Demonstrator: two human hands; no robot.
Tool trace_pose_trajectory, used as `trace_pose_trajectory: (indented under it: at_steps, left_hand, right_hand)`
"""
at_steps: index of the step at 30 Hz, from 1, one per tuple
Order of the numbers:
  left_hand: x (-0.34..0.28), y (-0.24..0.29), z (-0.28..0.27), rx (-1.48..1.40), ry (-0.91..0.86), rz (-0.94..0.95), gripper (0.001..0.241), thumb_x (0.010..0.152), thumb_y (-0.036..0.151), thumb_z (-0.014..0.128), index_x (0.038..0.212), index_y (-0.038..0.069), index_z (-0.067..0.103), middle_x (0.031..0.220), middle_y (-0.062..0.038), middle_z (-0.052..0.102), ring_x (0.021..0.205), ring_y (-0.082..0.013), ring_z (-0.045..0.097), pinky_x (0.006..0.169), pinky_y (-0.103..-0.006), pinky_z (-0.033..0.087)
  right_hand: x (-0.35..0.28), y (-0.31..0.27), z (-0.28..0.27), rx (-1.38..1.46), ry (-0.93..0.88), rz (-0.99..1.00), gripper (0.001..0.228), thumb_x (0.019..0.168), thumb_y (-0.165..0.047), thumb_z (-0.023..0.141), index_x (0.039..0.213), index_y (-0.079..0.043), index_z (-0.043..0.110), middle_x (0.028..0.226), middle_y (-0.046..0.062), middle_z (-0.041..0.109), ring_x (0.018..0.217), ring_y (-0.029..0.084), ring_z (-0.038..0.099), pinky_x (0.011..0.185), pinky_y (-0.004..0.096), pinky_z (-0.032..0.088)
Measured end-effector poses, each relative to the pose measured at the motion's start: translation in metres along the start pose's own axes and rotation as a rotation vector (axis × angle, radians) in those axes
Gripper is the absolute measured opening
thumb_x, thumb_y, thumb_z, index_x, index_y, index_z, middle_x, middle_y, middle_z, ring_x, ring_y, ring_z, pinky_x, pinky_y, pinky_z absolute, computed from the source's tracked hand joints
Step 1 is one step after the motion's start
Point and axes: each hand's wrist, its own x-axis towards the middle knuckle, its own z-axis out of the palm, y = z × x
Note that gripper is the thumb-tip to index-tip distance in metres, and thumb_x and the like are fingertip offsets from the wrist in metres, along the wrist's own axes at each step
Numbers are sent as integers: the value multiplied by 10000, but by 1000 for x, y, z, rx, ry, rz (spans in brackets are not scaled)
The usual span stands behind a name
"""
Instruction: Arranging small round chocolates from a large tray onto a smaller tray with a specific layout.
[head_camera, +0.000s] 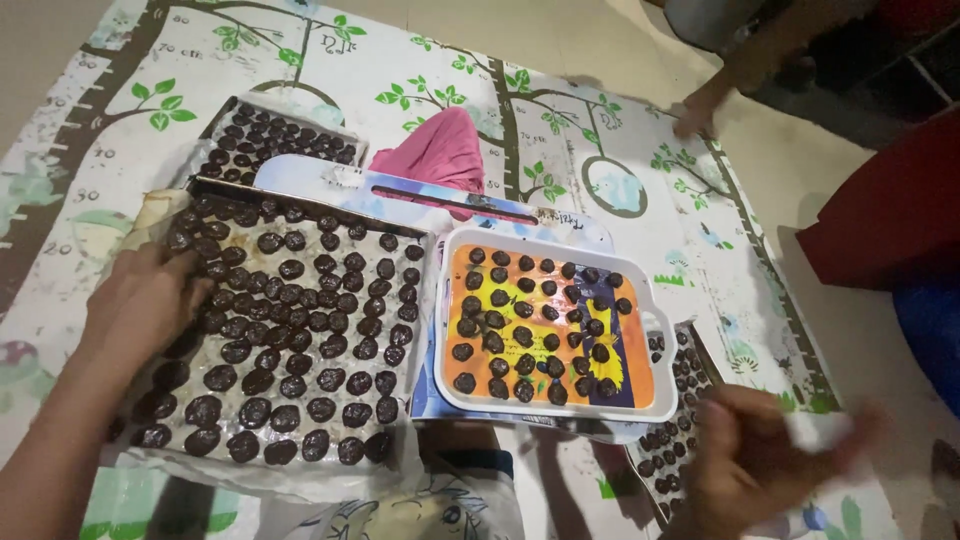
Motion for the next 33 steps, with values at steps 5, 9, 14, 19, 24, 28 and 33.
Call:
trace_pose_trajectory:
  at_steps: [5, 9, 14, 19, 24, 28, 33]
  left_hand:
    - [15, -15, 28, -21, 82, -7, 375, 923, 371, 645, 1108, 46, 673, 1571, -157, 467, 1239, -369, 563, 1017, -512, 550]
    - [5, -1, 3, -86, -1, -38, 350, 972, 361, 622, 1168, 71, 617, 1264, -151, 660, 1207, -314, 576, 914, -466, 608]
    - [11, -5, 20, -322, 97, 3, 202, 1000, 0, 649, 1199, 32, 646, 978, -138, 701, 549, -157, 596, 396, -222, 502]
    - [1, 5, 5, -307, 117, -50, 289, 1017, -15, 612, 1295, 63, 628, 861, -100, 728, 462, -141, 583, 309, -212, 433]
    - [6, -21, 38, -344, 544, 229, 328, 986, -152, 647, 1304, -72, 645, 970, -178, 722, 827, -261, 706, 727, -342, 613]
    - [-15, -2, -6, -376, 266, 56, 435, 995, -78, 594, 1414, 36, 591, 1120, -165, 709, 664, -223, 650, 509, -316, 574]
    - [-48, 9, -38, -395, 124, 96, 544, 941, 77, 611, 1475, 88, 505, 1435, -205, 552, 1066, -306, 638, 959, -505, 547]
  right_hand:
    - [-39, 36, 23, -331, -585, -154, 474, 971, -135, 660, 1425, -102, 531, 851, 0, 763, 462, 17, 592, 387, 170, 595]
    - [-64, 14, 61, -190, -767, -34, 407, 915, -166, 717, 1300, -52, 649, 1228, 137, 761, 862, 160, 835, 829, 308, 686]
    - [-93, 22, 80, -20, -890, 133, 568, 815, 77, 756, 1316, -168, 649, 1099, 104, 807, 840, 166, 823, 689, 251, 756]
    - [-99, 17, 93, 10, -969, 201, 483, 829, 58, 659, 1297, -63, 662, 872, 43, 710, 726, 169, 668, 633, 323, 565]
    - [-99, 4, 97, 336, -991, 729, 422, 951, -48, 607, 1373, -27, 610, 1001, 41, 575, 884, 160, 564, 758, 274, 467]
    - [-100, 4, 101, 572, -919, 863, 338, 974, -38, 537, 1303, -37, 616, 1111, 98, 641, 979, 192, 603, 850, 324, 507]
    - [-113, 3, 105, 774, -802, 938, 340, 937, 107, 521, 1241, -13, 615, 1146, 180, 694, 949, 254, 660, 890, 398, 549]
